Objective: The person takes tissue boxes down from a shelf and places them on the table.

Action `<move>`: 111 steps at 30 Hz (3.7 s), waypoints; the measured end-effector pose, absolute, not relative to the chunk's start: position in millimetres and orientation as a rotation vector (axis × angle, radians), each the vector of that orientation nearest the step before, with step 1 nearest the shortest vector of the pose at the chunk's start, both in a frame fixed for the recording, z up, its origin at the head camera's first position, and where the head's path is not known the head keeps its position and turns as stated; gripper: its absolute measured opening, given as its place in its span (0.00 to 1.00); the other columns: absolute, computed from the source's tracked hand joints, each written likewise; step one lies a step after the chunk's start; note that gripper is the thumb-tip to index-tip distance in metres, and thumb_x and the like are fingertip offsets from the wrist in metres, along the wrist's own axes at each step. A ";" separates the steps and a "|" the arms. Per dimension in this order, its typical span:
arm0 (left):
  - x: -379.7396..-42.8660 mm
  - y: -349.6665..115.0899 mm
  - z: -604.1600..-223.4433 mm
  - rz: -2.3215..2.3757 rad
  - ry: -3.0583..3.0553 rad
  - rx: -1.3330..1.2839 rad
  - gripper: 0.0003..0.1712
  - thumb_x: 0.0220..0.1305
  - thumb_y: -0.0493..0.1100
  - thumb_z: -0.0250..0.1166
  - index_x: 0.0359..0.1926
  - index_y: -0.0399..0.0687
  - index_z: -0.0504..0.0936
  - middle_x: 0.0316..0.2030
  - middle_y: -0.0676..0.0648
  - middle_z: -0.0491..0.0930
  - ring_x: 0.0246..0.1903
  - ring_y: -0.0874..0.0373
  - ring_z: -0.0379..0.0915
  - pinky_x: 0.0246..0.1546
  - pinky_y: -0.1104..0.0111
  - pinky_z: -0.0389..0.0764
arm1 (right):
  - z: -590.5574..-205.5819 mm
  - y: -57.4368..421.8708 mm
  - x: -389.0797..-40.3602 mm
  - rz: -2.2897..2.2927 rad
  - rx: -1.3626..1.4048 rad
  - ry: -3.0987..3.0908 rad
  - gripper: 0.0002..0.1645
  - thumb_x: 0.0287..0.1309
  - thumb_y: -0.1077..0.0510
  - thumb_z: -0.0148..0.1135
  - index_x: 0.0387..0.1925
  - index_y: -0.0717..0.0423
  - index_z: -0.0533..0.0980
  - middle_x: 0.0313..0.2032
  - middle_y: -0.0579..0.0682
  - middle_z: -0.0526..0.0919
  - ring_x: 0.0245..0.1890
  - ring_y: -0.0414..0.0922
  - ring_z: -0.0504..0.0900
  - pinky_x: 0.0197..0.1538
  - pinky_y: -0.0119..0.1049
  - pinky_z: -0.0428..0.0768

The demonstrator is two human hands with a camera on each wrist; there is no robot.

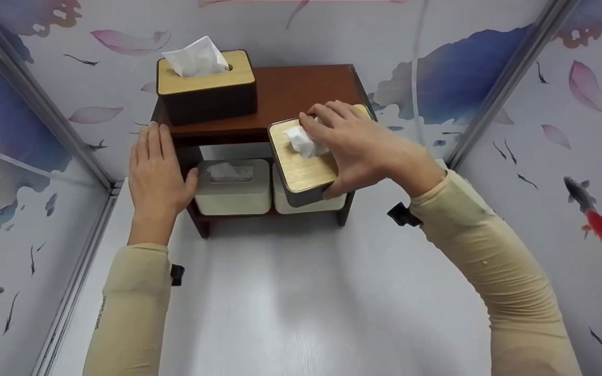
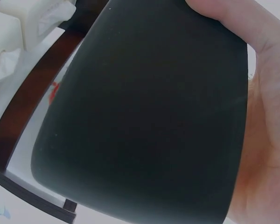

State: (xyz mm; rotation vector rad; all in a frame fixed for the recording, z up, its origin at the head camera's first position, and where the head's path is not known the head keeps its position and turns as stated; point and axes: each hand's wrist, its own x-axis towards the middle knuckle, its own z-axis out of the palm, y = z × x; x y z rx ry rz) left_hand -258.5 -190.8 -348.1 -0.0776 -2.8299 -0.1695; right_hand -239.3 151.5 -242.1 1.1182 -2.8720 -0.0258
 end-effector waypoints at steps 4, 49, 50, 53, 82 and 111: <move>-258.1 -191.6 -348.4 -0.180 -2.821 -0.085 0.53 0.67 0.55 0.56 0.76 0.37 0.35 0.77 0.35 0.38 0.76 0.40 0.35 0.76 0.48 0.43 | -253.1 154.1 -232.0 -0.035 1.157 -2.837 0.75 0.27 0.32 0.76 0.75 0.56 0.52 0.70 0.59 0.60 0.71 0.58 0.56 0.75 0.54 0.52; -259.0 -190.4 -350.5 -0.199 -2.805 -0.085 0.53 0.66 0.52 0.58 0.76 0.37 0.36 0.77 0.36 0.38 0.76 0.41 0.34 0.76 0.49 0.42 | -448.6 260.5 -234.1 -0.057 1.148 -2.862 0.75 0.22 0.32 0.81 0.72 0.59 0.58 0.63 0.63 0.67 0.64 0.62 0.67 0.70 0.57 0.64; -259.3 -190.4 -350.5 -0.198 -2.803 -0.086 0.53 0.65 0.52 0.58 0.76 0.37 0.36 0.77 0.36 0.38 0.76 0.41 0.34 0.76 0.49 0.42 | -453.1 264.5 -235.1 -0.059 1.139 -2.874 0.75 0.21 0.32 0.81 0.71 0.59 0.58 0.63 0.63 0.67 0.64 0.62 0.67 0.70 0.57 0.64; -260.4 -190.3 -350.3 -0.193 -2.800 -0.086 0.53 0.65 0.52 0.58 0.76 0.37 0.36 0.76 0.35 0.38 0.76 0.41 0.34 0.76 0.49 0.42 | -467.6 277.6 -237.5 -0.083 1.112 -2.910 0.75 0.21 0.34 0.82 0.72 0.59 0.58 0.63 0.62 0.67 0.64 0.61 0.66 0.70 0.58 0.63; -259.7 -190.8 -355.4 -0.199 -2.780 -0.059 0.53 0.64 0.51 0.59 0.76 0.37 0.36 0.77 0.35 0.37 0.76 0.40 0.34 0.76 0.48 0.42 | -551.8 390.4 -241.8 0.007 0.763 -3.165 0.70 0.27 0.51 0.82 0.72 0.65 0.55 0.65 0.67 0.64 0.67 0.64 0.61 0.71 0.61 0.58; -260.5 -184.9 -359.5 -0.191 -2.736 -0.048 0.53 0.64 0.49 0.60 0.76 0.36 0.38 0.76 0.35 0.40 0.76 0.41 0.36 0.76 0.50 0.45 | -573.6 451.9 -259.4 -0.221 0.422 -3.310 0.66 0.34 0.66 0.75 0.74 0.61 0.48 0.66 0.70 0.62 0.67 0.68 0.61 0.67 0.68 0.59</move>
